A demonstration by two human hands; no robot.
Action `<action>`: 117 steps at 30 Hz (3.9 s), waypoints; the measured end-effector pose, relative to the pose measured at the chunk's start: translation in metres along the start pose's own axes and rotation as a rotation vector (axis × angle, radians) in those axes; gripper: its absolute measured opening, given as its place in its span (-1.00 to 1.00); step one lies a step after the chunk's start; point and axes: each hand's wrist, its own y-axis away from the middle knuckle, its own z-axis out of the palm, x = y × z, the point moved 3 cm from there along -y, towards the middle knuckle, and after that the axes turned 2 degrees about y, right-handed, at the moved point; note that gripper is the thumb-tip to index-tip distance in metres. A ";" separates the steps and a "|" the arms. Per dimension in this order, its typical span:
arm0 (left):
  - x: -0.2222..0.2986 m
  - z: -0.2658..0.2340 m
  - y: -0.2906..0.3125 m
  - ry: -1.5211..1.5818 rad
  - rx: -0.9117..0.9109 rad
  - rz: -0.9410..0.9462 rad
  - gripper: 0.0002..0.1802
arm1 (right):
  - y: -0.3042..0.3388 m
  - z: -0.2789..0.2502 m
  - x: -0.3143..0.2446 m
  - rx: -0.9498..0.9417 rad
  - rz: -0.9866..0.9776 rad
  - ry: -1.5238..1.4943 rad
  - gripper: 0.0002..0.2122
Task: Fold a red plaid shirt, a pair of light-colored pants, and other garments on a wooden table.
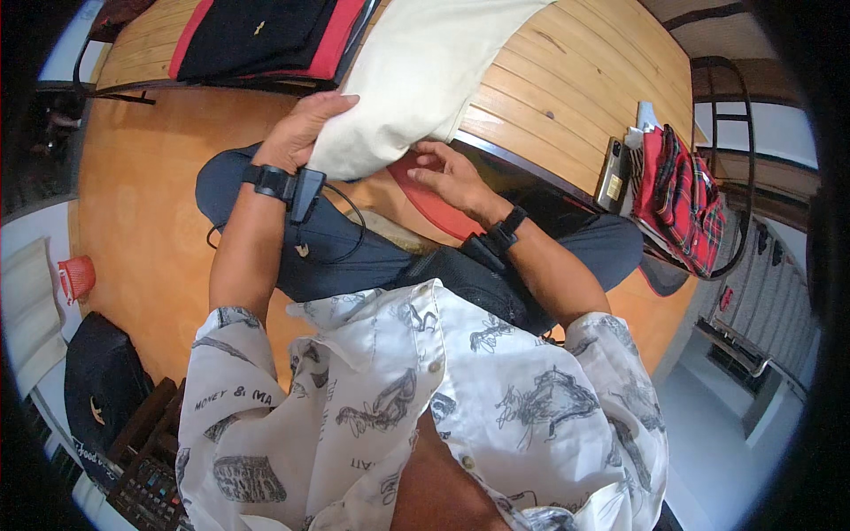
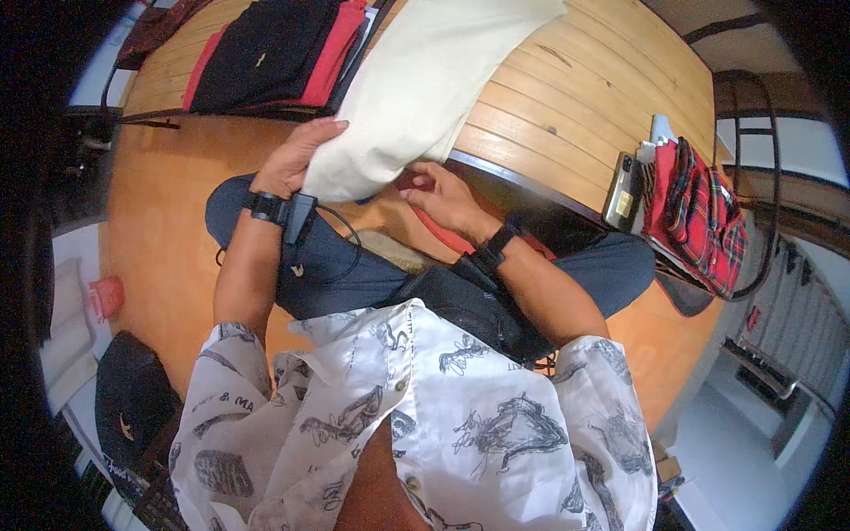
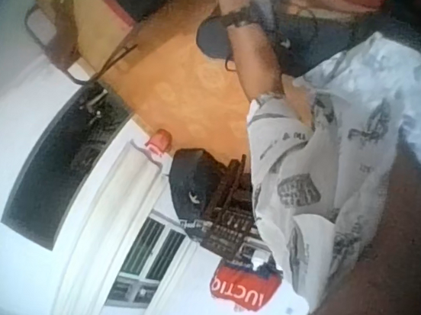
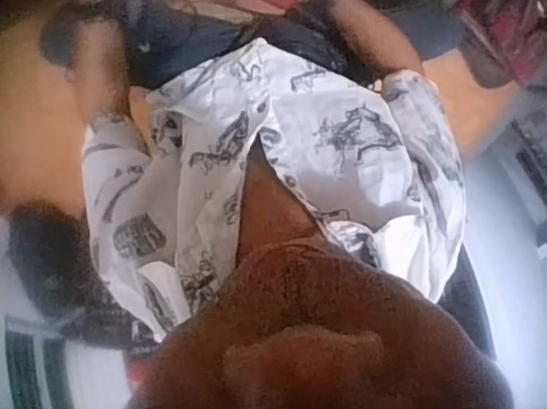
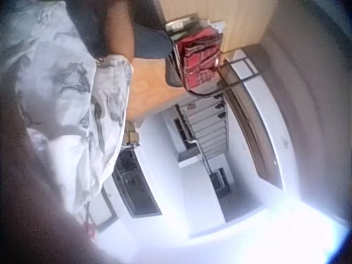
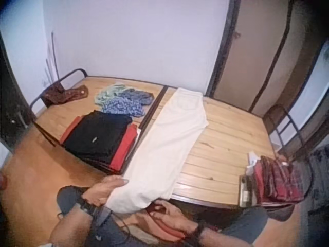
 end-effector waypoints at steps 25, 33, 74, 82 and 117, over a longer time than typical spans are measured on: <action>-0.029 -0.044 -0.020 -0.780 0.310 0.117 -0.71 | -0.010 0.015 0.017 -0.068 0.424 -0.334 -0.74; -0.007 -0.023 -0.006 -0.433 0.318 0.130 -0.61 | 0.011 0.013 -0.012 0.047 -0.230 0.100 -0.73; -0.027 -0.043 -0.018 -1.117 0.535 0.121 -0.25 | -0.028 -0.018 0.048 0.039 0.058 0.272 -0.25; -0.057 -0.066 -0.030 -0.568 0.351 0.048 -0.40 | -0.044 0.012 0.031 -0.038 -0.048 0.070 -0.45; -0.043 0.080 0.077 -0.684 0.292 0.358 -0.34 | 0.100 -0.059 -0.033 -0.052 0.142 -0.541 -0.79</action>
